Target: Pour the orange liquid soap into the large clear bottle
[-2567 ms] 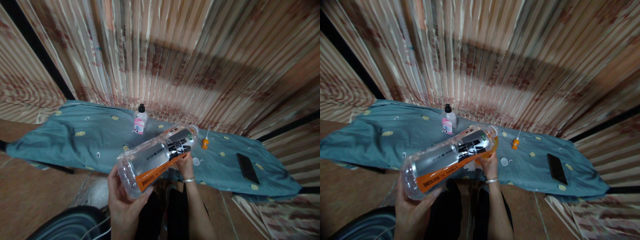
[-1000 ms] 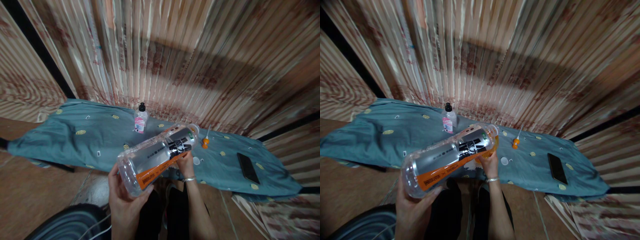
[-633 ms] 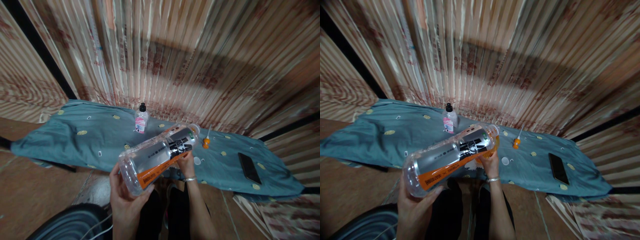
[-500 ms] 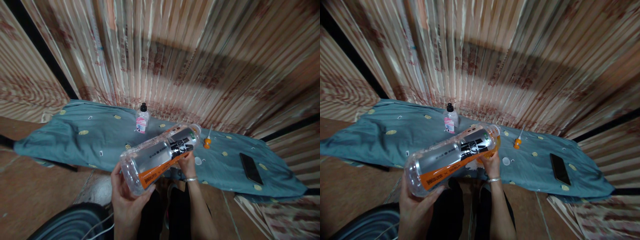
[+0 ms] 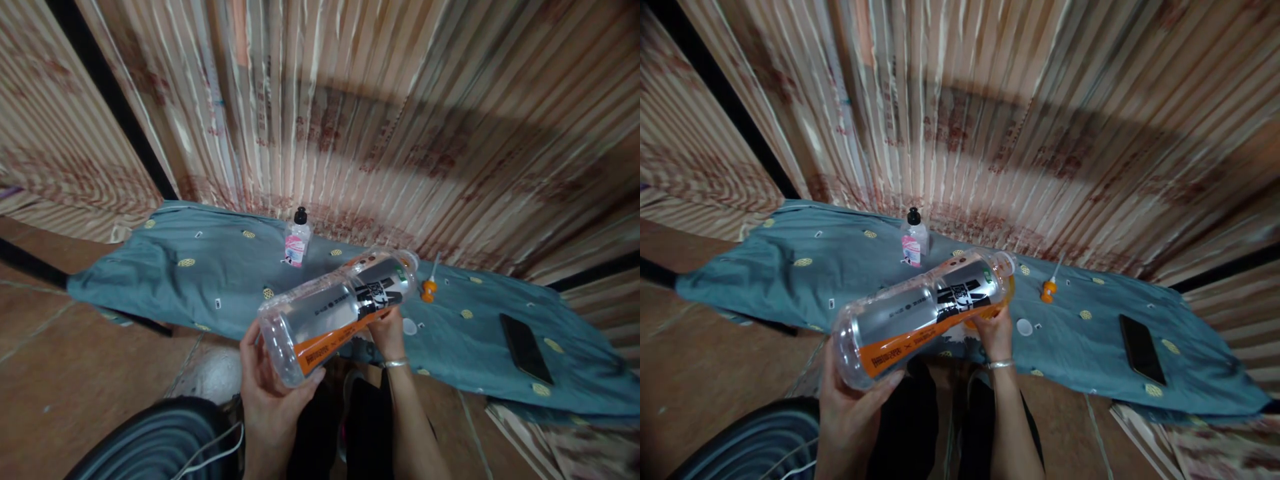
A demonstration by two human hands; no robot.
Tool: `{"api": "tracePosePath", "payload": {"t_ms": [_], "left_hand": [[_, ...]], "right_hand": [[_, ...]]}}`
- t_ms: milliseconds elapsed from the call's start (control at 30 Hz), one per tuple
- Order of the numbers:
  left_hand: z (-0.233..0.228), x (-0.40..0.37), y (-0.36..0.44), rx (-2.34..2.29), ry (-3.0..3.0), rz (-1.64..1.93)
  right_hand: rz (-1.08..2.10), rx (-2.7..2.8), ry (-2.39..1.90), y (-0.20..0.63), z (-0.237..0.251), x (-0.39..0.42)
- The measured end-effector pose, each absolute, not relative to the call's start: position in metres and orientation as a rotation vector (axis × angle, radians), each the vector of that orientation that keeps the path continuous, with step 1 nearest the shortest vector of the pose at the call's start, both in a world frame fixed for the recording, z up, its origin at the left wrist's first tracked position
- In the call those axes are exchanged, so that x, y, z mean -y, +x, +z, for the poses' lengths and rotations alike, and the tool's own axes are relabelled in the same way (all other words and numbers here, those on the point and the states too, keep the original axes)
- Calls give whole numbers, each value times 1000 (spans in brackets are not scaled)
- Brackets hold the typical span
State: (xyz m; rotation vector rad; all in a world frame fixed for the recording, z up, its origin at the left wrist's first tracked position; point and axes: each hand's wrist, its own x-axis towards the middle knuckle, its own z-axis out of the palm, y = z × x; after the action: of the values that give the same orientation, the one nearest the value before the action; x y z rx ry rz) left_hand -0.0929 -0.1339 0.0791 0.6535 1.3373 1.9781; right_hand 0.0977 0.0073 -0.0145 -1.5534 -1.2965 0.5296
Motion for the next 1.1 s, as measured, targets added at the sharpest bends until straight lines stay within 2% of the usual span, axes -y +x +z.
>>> {"api": "tracePosePath", "payload": {"t_ms": [633,1100], "left_hand": [[95,133,-85,-1305,480,1991],[71,134,-101,-1265,705,1984]], "right_hand": [[602,1273,-1496,93,-11,-7],[574,1247,-1556,96,-19,-9]]}}
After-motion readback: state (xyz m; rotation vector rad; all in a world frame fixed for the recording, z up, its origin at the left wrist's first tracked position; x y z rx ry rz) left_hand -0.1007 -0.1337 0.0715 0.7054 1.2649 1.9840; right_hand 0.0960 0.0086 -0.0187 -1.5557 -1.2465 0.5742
